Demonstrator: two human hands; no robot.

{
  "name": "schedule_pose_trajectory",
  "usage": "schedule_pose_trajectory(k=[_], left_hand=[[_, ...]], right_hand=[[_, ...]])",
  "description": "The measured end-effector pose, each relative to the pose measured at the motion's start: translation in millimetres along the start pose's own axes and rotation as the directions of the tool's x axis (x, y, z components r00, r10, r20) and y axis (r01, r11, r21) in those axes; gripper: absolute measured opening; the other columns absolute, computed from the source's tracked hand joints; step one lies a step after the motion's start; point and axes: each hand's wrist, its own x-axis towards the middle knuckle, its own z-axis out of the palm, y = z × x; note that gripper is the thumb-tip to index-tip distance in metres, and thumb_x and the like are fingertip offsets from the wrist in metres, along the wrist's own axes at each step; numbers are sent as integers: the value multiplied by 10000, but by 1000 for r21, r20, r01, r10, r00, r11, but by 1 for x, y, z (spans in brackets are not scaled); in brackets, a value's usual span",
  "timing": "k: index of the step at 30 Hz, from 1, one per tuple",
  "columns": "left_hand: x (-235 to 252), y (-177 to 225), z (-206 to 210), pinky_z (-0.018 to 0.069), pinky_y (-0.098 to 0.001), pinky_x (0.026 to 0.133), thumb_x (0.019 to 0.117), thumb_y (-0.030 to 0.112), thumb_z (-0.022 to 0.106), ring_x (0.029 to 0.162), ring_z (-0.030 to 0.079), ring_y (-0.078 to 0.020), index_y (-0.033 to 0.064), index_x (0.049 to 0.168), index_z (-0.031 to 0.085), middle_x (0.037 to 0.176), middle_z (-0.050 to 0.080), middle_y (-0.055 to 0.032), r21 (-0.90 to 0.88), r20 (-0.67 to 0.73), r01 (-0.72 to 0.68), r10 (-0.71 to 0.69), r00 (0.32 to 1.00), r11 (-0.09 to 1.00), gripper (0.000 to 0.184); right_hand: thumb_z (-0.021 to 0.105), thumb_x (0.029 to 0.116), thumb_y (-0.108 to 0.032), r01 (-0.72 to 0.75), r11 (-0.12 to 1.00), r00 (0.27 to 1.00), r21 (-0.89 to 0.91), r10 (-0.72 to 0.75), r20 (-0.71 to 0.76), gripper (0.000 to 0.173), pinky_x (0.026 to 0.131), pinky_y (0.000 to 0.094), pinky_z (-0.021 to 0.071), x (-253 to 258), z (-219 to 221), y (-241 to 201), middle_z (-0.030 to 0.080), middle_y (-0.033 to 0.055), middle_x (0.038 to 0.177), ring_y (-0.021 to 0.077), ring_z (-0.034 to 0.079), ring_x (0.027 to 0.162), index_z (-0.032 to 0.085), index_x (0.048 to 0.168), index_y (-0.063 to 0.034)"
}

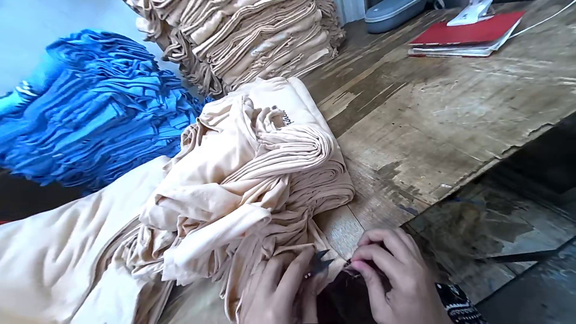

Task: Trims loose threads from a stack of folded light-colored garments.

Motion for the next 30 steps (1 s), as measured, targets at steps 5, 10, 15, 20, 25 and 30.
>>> schedule_pose_trajectory(k=[5,10,15,20,25,30], left_hand=[[3,5,4,549,-420,822,948,319,707,963,681,-227,166,1123,793,1048,736,-37,59,18,-29,28,999,998,247],[4,4,1,534,-405,783,951,287,693,919,684,-201,191,1050,802,988,747,2,88,37,-65,62,997,994,176],[7,9,9,544,-426,793,935,287,689,944,702,-214,207,1024,809,1012,762,19,140,46,-66,60,997,988,170],[12,9,5,539,-444,805,947,300,673,962,696,-231,195,1058,800,1038,758,8,178,48,-81,73,996,981,199],[17,14,4,538,-443,781,943,290,669,948,707,-226,212,993,802,1041,768,13,222,77,-122,108,991,967,162],[22,20,-1,535,-442,779,941,278,681,932,699,-240,180,1045,797,1025,761,-4,235,107,-128,105,989,963,184]], right_hand=[[674,934,-436,70,995,997,-75,-68,30,178,915,400,469,-3,5,0,695,-41,1124,143,616,1059,774,1014,-312],[677,914,-310,28,999,996,-28,-30,-83,101,879,339,511,-6,9,1,706,-45,1068,117,628,1017,753,889,-248],[676,900,-309,72,997,996,33,-70,-53,94,899,331,502,-7,6,-1,702,-42,1063,117,624,1030,739,873,-244],[604,875,-394,102,994,995,-40,-101,11,160,959,396,449,-11,-1,4,700,-48,1081,146,611,1070,684,877,-255],[629,921,-355,52,987,993,-153,-67,-93,133,925,383,474,-10,15,10,708,-37,1097,154,621,1059,737,922,-277],[633,924,-329,28,992,987,-121,-46,-153,120,909,350,481,-10,20,10,707,-40,1075,138,619,1043,726,915,-255]])
